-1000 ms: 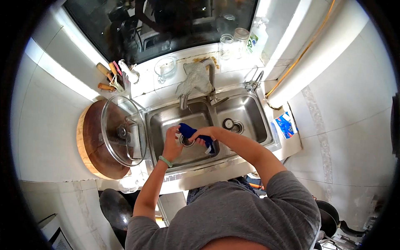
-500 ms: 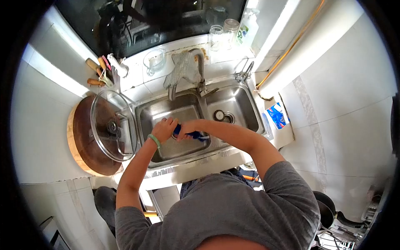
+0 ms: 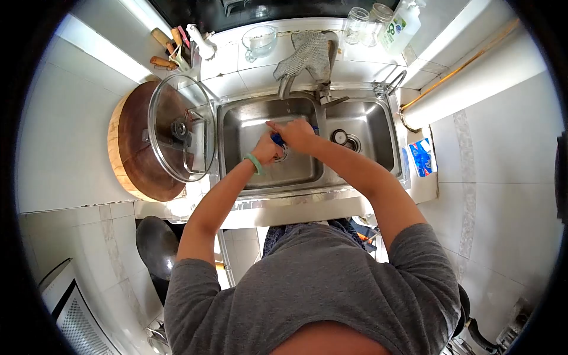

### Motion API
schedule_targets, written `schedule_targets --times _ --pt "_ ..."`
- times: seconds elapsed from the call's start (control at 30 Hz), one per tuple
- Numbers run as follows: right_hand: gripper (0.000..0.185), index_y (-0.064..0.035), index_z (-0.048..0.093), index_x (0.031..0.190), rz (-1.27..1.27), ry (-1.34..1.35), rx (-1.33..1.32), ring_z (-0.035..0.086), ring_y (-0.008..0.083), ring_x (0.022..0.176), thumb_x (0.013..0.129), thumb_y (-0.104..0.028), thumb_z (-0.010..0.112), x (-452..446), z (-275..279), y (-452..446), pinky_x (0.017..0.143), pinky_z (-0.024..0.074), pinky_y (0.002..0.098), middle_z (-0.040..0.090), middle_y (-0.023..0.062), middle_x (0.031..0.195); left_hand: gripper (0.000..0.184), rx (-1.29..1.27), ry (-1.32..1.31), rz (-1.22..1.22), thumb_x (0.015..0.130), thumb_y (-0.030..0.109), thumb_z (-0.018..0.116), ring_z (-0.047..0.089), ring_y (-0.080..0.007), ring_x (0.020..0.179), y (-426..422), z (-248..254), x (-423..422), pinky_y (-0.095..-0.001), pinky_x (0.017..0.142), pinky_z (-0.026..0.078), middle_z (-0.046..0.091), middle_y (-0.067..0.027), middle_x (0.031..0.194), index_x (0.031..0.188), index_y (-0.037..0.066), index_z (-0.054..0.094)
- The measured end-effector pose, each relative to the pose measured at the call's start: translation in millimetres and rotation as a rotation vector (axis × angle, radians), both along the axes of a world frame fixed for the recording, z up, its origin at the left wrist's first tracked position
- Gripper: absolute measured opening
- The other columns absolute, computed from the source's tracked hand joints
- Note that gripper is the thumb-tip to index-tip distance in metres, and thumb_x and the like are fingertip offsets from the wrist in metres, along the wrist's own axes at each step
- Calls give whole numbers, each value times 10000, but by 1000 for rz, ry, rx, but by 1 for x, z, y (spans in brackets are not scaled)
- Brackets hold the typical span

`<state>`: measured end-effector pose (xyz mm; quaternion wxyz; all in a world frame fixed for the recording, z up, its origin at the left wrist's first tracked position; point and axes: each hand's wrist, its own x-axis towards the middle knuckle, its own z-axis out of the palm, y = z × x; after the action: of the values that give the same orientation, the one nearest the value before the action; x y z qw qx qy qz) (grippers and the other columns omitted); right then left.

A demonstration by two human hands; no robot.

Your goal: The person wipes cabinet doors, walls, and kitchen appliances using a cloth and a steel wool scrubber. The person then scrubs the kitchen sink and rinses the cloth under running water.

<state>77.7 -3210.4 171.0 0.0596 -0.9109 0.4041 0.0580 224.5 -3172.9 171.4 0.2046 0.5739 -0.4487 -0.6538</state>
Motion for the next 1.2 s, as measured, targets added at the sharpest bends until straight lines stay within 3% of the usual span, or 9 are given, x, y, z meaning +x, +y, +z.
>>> schedule_targets --times 0.1,0.2,0.3,0.43,0.5,0.7,0.8,0.9,1.2 --pt "673 -325 220 1391 70 -5 9 629 235 623 815 -206 546 1 9 -1 548 490 350 628 79 718 254 332 327 202 661 -47 569 339 -81 395 9 -11 1 -213 313 206 422 1 605 856 79 467" --pt "686 -337 224 1385 118 -33 -51 619 223 589 798 -219 559 2 7 -5 510 481 341 622 54 703 182 548 726 297 700 -14 553 300 -36 404 18 -23 4 -171 323 175 379 20 579 802 97 451" --pt "742 -327 252 1372 268 -188 -139 617 226 623 738 -196 614 1 4 -11 509 478 343 621 38 719 152 550 830 301 716 24 553 275 -21 404 28 -6 -1 -159 325 171 357 31 574 790 97 441" --pt "744 -288 295 1356 230 -229 -76 619 250 679 708 -172 639 0 -15 -14 550 483 355 620 53 756 125 490 646 297 710 29 556 273 -31 393 19 0 -4 -165 324 169 376 24 574 735 85 447" --pt "587 -207 469 1218 1 -295 -34 615 281 719 669 -157 671 0 -32 -13 599 483 379 615 64 791 138 465 301 282 694 38 567 284 -35 379 10 7 -5 -172 317 179 395 16 560 652 78 442" --pt "465 -109 556 1065 -415 -638 1 567 327 908 633 -166 720 -1 -65 -1 807 442 418 609 158 918 215 444 245 324 699 56 582 275 -29 357 -6 9 -10 -170 296 206 404 3 541 582 79 403" --pt "437 -108 580 1026 -429 -786 81 569 345 878 618 -162 728 2 -117 -4 772 455 421 608 159 898 212 472 225 348 689 53 577 288 -34 356 -7 10 -19 -172 297 202 396 3 535 586 81 395" --pt "251 -90 623 852 -386 -865 -19 610 340 733 615 -141 687 1 -110 3 613 495 391 634 146 779 139 510 303 352 649 25 575 300 -34 357 -9 -6 -17 -172 297 216 406 2 528 593 60 452" --pt "115 -64 636 724 -527 -622 174 601 366 679 686 -172 654 -4 -55 5 588 484 403 610 178 696 158 564 351 298 694 73 557 283 -24 355 -16 -6 -11 -157 294 191 382 26 528 637 91 411"
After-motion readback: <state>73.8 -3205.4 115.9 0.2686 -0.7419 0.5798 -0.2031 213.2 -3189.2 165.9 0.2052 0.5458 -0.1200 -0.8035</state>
